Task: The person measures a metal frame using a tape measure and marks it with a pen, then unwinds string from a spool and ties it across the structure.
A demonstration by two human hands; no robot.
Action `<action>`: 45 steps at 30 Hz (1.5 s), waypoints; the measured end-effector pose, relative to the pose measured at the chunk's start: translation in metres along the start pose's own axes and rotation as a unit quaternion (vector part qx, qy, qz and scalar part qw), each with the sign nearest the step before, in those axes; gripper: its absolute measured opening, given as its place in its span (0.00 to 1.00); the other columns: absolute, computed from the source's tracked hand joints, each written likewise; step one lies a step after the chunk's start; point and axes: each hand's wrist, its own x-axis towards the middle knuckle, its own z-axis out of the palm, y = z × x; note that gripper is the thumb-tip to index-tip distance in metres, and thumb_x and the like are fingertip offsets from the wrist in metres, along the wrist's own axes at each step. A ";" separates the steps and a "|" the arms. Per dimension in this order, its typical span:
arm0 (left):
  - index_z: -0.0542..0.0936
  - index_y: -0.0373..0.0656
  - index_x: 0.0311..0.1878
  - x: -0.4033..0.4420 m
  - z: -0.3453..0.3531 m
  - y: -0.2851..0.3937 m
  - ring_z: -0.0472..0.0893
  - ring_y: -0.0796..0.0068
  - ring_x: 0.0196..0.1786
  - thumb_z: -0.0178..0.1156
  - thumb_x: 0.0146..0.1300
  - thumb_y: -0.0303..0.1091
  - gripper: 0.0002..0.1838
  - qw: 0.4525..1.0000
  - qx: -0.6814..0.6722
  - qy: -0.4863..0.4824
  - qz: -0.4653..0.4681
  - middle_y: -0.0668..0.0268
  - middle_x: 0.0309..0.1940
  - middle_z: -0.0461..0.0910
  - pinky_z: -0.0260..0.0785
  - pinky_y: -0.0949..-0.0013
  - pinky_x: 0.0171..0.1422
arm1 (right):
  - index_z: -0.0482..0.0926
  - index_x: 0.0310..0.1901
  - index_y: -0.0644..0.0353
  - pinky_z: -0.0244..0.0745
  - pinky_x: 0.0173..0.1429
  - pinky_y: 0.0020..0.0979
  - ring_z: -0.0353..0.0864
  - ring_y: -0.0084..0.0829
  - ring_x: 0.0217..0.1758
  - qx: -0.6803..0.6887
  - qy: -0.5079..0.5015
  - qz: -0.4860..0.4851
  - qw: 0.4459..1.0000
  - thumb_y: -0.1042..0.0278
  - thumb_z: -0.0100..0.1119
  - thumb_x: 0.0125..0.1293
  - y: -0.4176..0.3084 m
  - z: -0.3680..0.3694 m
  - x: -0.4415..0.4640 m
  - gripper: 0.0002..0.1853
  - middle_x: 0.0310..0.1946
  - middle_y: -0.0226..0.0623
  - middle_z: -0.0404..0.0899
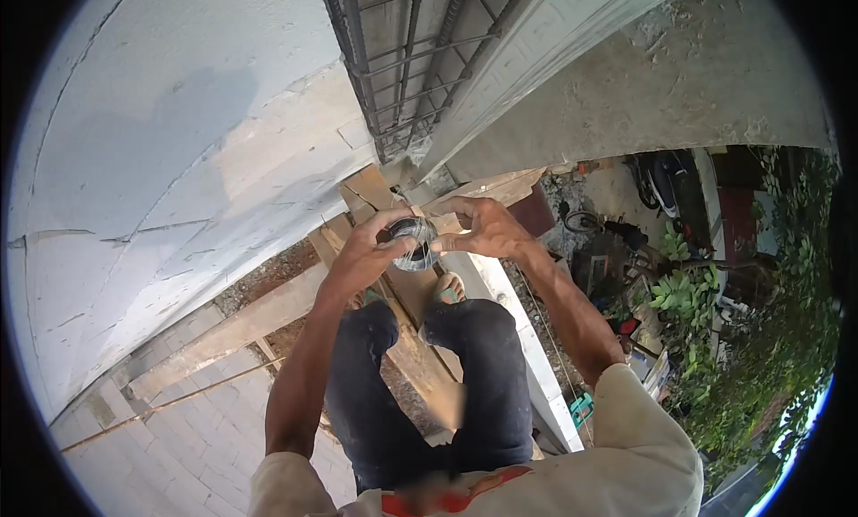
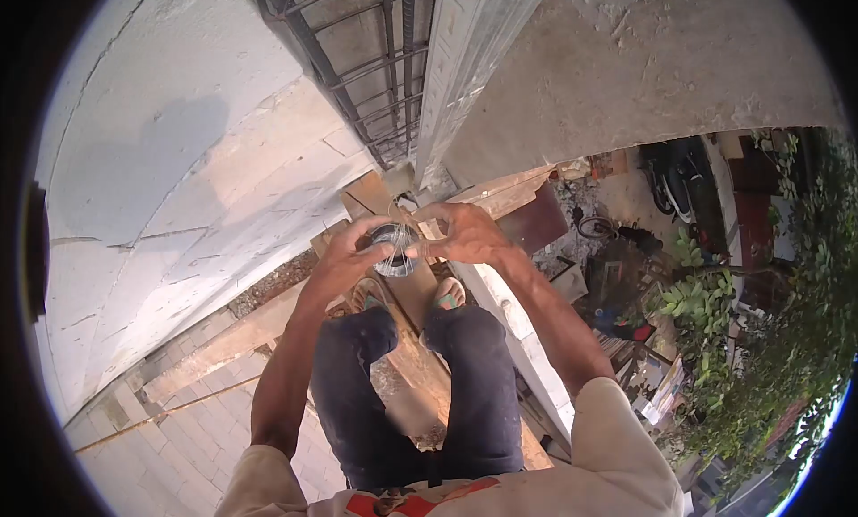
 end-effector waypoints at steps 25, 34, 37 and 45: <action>0.79 0.30 0.62 0.270 -0.030 -0.128 0.84 0.55 0.56 0.58 0.77 0.37 0.20 0.938 0.291 0.071 0.174 0.48 0.51 0.87 0.72 0.57 0.67 | 0.79 0.68 0.67 0.83 0.59 0.47 0.89 0.60 0.54 0.033 0.476 -0.044 0.878 0.46 0.77 0.66 0.210 0.054 0.163 0.38 0.49 0.65 0.87; 0.75 0.32 0.71 0.278 -0.022 -0.158 0.79 0.61 0.69 0.64 0.77 0.32 0.24 0.995 0.040 -0.018 0.094 0.53 0.64 0.81 0.68 0.59 0.79 | 0.72 0.73 0.79 0.80 0.69 0.39 0.86 0.45 0.66 0.231 0.415 -0.124 0.871 0.49 0.78 0.68 0.223 0.067 0.199 0.45 0.62 0.63 0.84; 0.73 0.33 0.71 0.286 -0.018 -0.168 0.78 0.62 0.71 0.65 0.78 0.31 0.23 0.994 -0.066 -0.048 0.071 0.55 0.67 0.78 0.68 0.58 0.82 | 0.72 0.73 0.78 0.79 0.70 0.40 0.86 0.45 0.67 0.288 0.379 -0.114 0.872 0.51 0.78 0.69 0.228 0.068 0.205 0.43 0.65 0.60 0.83; 0.77 0.37 0.64 0.304 0.007 -0.176 0.82 0.70 0.63 0.66 0.74 0.24 0.18 0.992 -0.111 -0.005 0.061 0.61 0.60 0.82 0.76 0.61 0.70 | 0.74 0.73 0.75 0.79 0.70 0.38 0.86 0.43 0.67 0.309 0.343 -0.120 0.879 0.49 0.79 0.66 0.231 0.064 0.205 0.44 0.65 0.59 0.83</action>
